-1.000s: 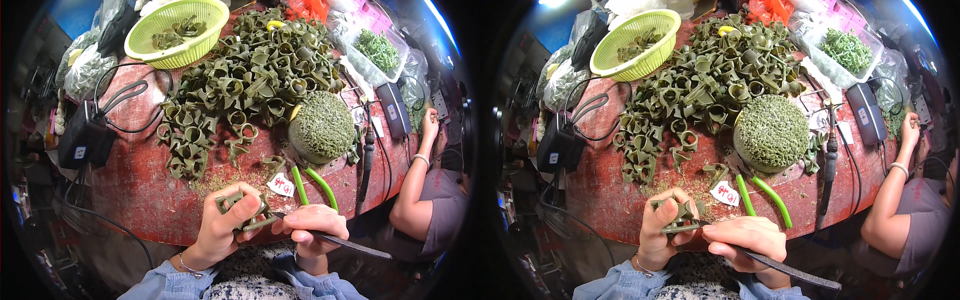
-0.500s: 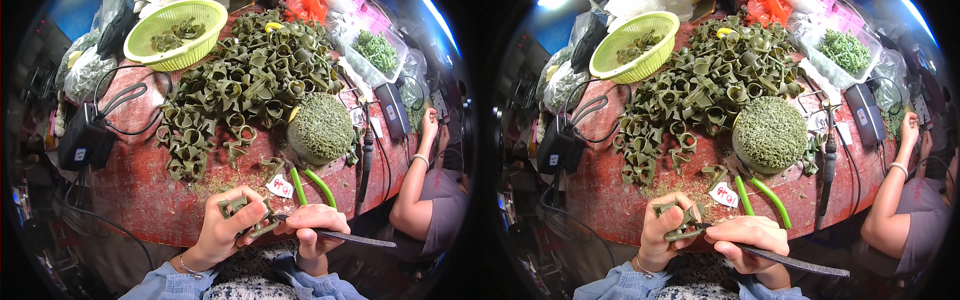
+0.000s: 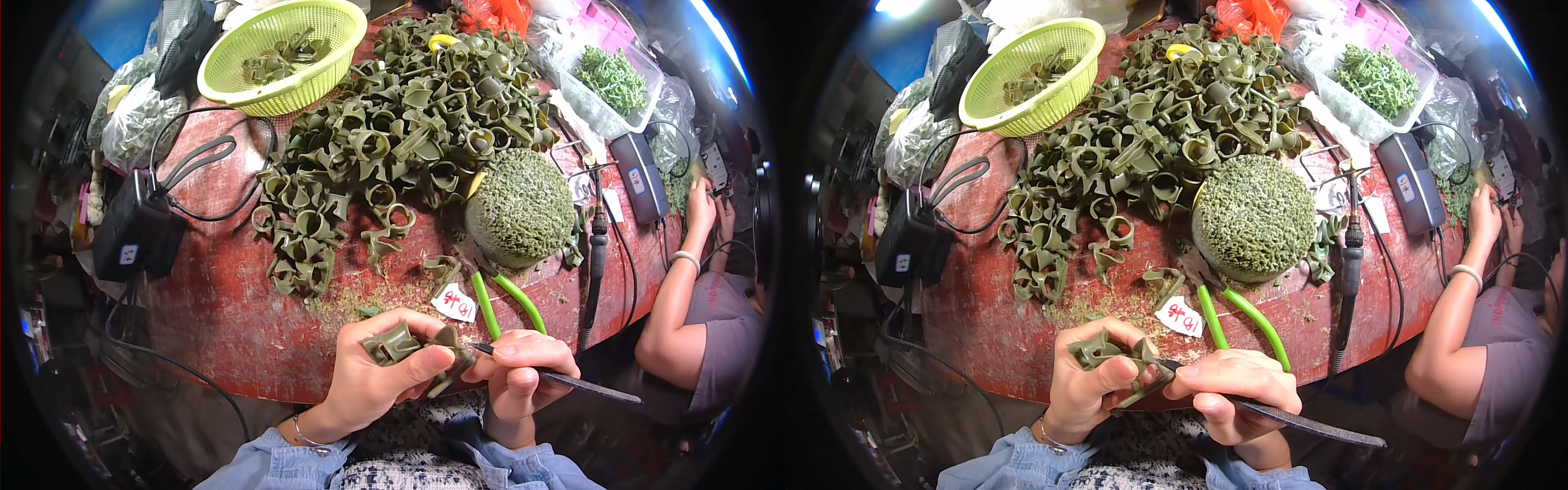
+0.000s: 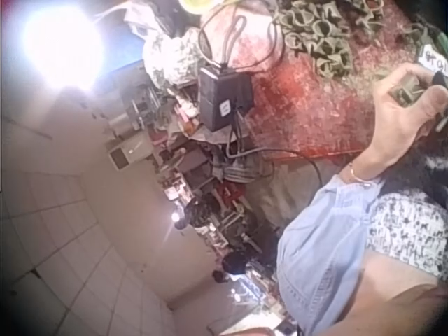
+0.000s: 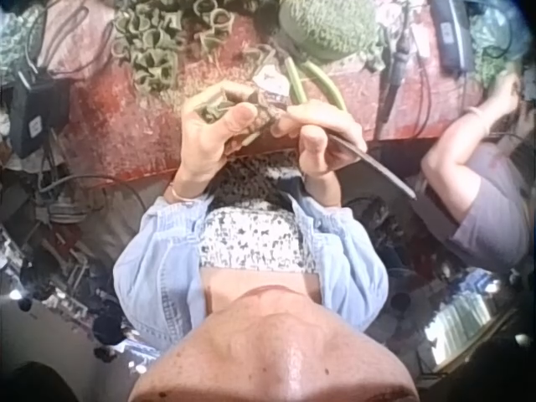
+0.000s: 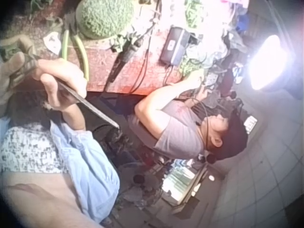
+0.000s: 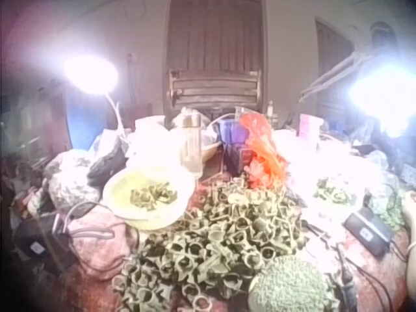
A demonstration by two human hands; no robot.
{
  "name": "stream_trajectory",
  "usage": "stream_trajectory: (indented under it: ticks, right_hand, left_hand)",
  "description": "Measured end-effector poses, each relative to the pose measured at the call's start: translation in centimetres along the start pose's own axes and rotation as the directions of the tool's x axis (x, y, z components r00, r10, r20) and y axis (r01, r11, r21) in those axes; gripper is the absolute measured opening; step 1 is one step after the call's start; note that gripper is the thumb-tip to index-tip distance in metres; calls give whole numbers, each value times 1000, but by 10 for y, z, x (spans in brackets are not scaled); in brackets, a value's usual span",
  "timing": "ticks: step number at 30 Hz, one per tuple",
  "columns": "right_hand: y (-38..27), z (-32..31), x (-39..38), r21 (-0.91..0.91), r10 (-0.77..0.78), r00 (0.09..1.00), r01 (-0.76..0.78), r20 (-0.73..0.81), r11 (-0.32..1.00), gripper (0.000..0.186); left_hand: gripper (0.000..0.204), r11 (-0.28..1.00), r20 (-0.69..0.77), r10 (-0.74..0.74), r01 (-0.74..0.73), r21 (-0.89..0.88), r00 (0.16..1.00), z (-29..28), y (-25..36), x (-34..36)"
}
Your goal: Carving and cleaning green wax components for jewelry or candles using a handheld scraping tool.
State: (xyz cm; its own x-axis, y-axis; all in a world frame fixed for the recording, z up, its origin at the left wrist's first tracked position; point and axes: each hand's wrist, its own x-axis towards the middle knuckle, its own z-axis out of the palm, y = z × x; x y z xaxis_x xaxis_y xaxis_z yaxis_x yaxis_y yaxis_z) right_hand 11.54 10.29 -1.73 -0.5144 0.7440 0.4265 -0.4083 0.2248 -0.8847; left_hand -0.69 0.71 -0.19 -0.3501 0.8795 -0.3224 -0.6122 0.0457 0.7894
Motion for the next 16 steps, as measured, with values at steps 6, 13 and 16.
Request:
stream_trajectory:
  ticks: [6, 13, 16]
  right_hand:
    - [4, -3, -3, 31, 14, 1000, -13, -11, 999, 17]
    - [3, -3, -6, -5, 5, 998, -5, -69, 1000, 20]
    - [0, -5, -2, -128, -4, 1000, 3, -12, 992, 23]
  left_hand:
    - [27, 997, -31, 32, -30, 75, 999, 4, 2, 0]
    - [31, 1000, 33, -30, 30, 3, 999, 1, 3, 1]
    - [32, 997, 47, -47, 49, -53, 998, 1, 5, 2]
